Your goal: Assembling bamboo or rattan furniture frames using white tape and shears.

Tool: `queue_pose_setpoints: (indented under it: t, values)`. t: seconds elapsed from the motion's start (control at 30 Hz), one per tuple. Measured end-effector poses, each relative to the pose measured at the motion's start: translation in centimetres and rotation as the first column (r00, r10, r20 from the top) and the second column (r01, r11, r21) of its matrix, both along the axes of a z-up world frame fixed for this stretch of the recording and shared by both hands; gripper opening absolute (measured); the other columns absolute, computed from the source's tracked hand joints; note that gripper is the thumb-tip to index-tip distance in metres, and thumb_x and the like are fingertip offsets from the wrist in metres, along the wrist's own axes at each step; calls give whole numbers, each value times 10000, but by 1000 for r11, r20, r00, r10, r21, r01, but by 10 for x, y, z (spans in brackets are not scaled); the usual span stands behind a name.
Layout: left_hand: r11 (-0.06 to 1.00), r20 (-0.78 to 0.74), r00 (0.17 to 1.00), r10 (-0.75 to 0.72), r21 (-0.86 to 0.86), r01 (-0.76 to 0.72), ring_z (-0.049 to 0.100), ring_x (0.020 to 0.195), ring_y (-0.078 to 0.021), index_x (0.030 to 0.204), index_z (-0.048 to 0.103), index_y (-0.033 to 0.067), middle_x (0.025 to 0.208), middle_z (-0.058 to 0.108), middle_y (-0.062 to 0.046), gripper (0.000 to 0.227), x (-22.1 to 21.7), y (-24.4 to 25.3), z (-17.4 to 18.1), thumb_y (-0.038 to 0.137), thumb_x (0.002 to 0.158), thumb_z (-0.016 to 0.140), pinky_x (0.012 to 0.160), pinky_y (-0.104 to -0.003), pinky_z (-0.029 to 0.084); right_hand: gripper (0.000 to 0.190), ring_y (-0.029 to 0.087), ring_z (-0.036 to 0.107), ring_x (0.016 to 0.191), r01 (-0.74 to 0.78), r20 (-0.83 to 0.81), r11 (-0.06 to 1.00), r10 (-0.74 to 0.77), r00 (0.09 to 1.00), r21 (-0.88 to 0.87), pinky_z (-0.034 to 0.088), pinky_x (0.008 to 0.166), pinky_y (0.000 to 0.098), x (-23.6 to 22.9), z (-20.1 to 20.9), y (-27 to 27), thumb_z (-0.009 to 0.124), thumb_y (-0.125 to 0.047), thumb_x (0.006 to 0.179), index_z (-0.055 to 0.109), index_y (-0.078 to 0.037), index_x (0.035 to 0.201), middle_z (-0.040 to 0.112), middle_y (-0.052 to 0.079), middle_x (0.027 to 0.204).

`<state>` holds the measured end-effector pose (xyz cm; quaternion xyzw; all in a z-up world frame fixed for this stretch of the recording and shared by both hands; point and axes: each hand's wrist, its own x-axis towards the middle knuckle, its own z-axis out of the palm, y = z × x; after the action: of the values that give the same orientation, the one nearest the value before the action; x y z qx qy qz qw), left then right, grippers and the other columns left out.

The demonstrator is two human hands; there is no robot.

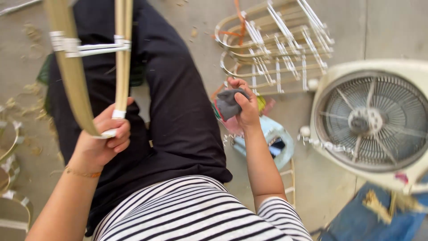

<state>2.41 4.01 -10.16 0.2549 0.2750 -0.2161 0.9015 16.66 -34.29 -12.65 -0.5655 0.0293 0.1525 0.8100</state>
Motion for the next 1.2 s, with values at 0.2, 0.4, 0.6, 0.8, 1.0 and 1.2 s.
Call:
queue_pose_setpoints:
  t: [0.2,0.4,0.6,0.8,1.0,1.2]
  values:
    - [994,3,997,83,-69,-82,348,398,-56,1509,427,133,623,515,8,598,-14,11,-6,62,922,509,375,-222,344,241,158,657,652,-364,-107,917,383,918,161,621,687,430,25,28,131,754,-66,912,534,-138,977,656,93,915]
    - [981,3,991,134,-139,-132,342,384,-51,1501,430,151,620,531,13,586,-15,13,-11,72,926,508,363,-216,341,281,112,592,858,-378,145,719,550,823,-583,520,766,277,11,27,231,797,-143,947,562,-62,1077,620,29,935]
    - [970,-12,986,165,-178,-164,344,388,-58,1447,477,121,623,530,17,503,-13,14,-19,73,946,497,367,-221,344,214,102,646,926,-538,214,500,835,507,-679,522,824,266,-24,27,232,747,-151,960,677,-81,1150,672,28,1019]
    - [972,15,986,167,-173,-161,348,385,-53,1503,451,134,610,526,13,576,-15,14,-18,70,931,491,368,-220,353,200,111,602,840,-595,-56,598,678,732,-538,513,760,281,-10,23,230,747,-163,965,632,-57,1088,659,54,931]
    - [987,-2,990,138,-84,-138,360,378,-57,1518,408,150,594,526,4,606,-9,10,-10,85,922,490,362,-227,366,319,207,662,952,-33,353,533,605,714,-846,533,840,309,-6,56,237,785,-176,939,638,-54,1194,648,81,1073]
    - [976,9,982,189,-112,-187,412,415,-75,1223,476,56,653,571,-25,236,-26,2,-45,69,992,519,385,-250,400,499,248,632,1195,-682,127,493,849,513,-540,481,1074,334,-28,32,234,597,11,1008,565,-60,1501,619,102,1284]
